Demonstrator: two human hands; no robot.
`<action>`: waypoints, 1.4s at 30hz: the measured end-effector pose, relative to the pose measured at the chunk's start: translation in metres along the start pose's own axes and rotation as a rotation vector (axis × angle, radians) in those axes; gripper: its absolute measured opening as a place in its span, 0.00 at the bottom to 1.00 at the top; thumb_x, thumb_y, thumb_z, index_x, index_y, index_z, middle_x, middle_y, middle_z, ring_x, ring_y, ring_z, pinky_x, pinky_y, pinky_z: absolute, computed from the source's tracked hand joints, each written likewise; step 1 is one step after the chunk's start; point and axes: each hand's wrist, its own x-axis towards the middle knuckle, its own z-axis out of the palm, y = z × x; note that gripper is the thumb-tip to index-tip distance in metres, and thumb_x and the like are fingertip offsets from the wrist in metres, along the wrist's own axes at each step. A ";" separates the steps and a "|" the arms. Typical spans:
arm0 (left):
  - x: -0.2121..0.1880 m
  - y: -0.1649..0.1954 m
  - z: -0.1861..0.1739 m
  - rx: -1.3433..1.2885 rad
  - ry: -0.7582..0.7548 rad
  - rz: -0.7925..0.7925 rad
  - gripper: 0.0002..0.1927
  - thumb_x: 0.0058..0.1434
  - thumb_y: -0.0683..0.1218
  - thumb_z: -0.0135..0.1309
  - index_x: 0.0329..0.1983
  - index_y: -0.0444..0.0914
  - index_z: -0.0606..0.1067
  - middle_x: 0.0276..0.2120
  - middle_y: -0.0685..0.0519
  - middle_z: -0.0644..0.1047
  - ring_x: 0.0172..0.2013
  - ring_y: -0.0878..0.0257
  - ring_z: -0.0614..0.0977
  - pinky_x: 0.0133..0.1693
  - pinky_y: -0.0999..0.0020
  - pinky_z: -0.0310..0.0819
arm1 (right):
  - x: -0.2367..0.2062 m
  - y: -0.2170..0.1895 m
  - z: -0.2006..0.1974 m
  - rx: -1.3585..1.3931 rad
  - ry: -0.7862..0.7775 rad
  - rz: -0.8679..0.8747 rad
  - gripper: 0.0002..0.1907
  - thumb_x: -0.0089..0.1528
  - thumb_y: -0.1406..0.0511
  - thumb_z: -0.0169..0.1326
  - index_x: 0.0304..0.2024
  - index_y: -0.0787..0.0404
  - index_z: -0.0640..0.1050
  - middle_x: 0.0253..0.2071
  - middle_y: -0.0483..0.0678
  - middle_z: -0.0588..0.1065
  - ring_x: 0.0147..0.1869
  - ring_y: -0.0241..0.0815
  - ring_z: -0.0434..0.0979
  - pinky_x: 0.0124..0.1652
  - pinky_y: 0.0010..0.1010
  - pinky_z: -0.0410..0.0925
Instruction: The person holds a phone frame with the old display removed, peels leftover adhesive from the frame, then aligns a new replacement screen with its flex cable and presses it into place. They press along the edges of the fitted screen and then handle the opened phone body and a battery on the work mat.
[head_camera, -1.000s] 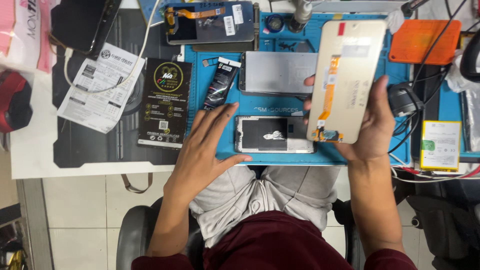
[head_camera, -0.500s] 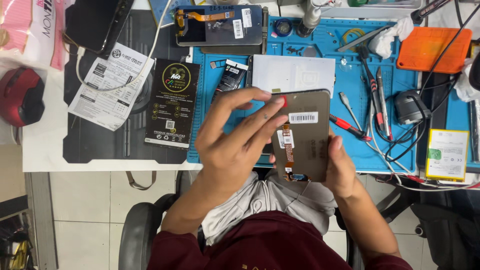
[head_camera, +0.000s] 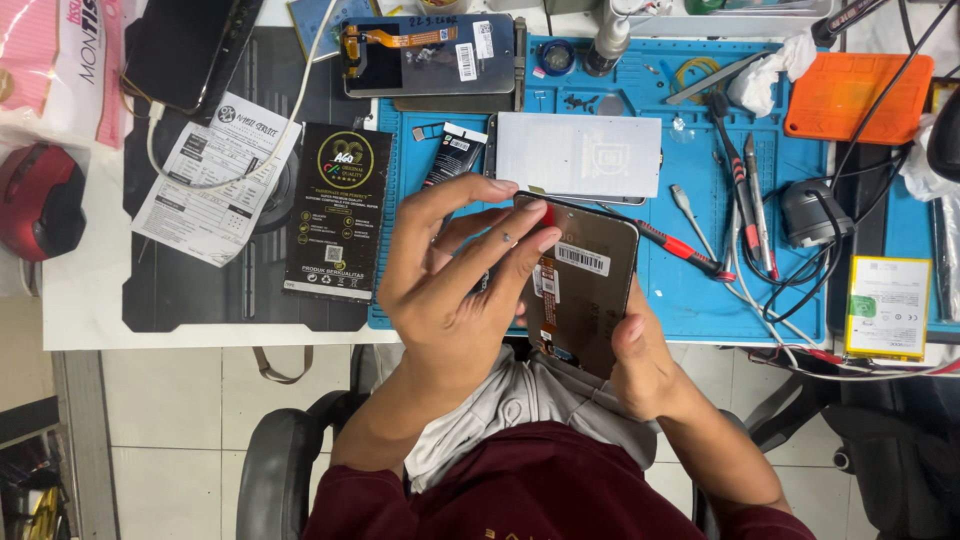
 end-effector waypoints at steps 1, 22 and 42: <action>0.000 0.000 0.000 -0.009 0.010 0.001 0.16 0.64 0.33 0.69 0.53 0.35 0.80 0.56 0.51 0.71 0.49 0.64 0.84 0.47 0.75 0.84 | 0.000 0.000 0.001 -0.006 -0.005 -0.010 0.55 0.67 0.33 0.39 0.77 0.68 0.47 0.70 0.60 0.63 0.65 0.50 0.73 0.63 0.44 0.69; 0.002 -0.004 0.000 -0.173 -0.020 -0.133 0.05 0.67 0.37 0.67 0.43 0.34 0.81 0.54 0.52 0.66 0.52 0.64 0.76 0.54 0.70 0.74 | -0.002 0.008 0.003 -0.325 0.084 -0.147 0.48 0.73 0.38 0.30 0.76 0.71 0.48 0.72 0.63 0.62 0.74 0.51 0.67 0.69 0.42 0.64; 0.040 -0.086 -0.105 0.746 -0.166 -0.122 0.04 0.66 0.39 0.66 0.43 0.36 0.82 0.38 0.51 0.83 0.42 0.54 0.83 0.48 0.58 0.74 | -0.001 -0.014 -0.057 0.094 0.411 -0.227 0.46 0.72 0.37 0.34 0.76 0.65 0.57 0.64 0.61 0.68 0.61 0.52 0.74 0.49 0.49 0.75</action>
